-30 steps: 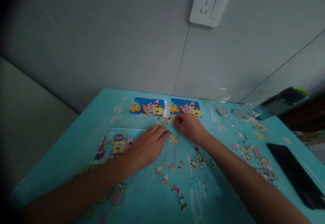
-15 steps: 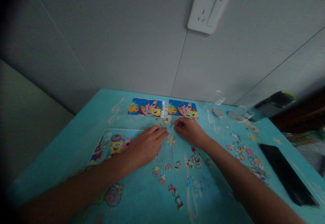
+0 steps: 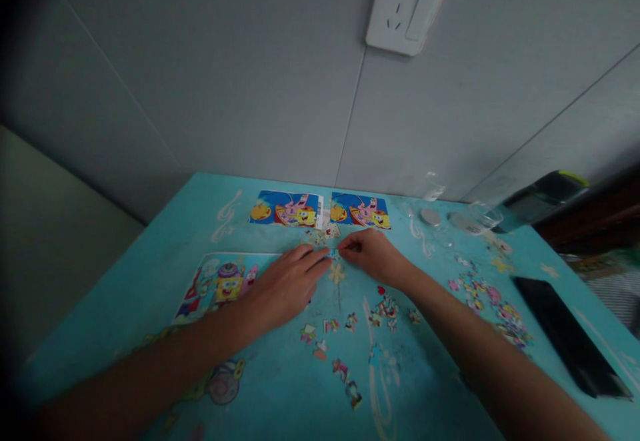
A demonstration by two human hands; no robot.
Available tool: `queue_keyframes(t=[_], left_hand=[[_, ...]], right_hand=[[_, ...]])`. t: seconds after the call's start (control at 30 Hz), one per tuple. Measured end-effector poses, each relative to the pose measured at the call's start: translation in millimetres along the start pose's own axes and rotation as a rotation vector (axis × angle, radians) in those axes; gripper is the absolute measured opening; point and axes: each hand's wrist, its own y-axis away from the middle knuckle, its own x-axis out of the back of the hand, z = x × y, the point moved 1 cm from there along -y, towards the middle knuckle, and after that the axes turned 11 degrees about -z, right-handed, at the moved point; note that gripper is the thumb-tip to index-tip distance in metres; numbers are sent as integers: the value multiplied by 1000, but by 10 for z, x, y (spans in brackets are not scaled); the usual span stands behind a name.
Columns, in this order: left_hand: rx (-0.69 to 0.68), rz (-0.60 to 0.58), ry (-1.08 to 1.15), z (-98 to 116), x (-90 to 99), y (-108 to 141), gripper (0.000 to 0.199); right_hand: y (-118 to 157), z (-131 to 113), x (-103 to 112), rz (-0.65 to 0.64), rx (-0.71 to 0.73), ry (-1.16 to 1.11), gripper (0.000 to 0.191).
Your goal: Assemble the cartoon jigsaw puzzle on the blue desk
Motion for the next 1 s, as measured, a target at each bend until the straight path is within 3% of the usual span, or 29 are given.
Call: queue_keyframes(t=[1.0], left_hand=[[-7, 15, -14, -5, 6, 16, 35]], right_hand=[[0, -100, -108, 106, -77, 199, 14]])
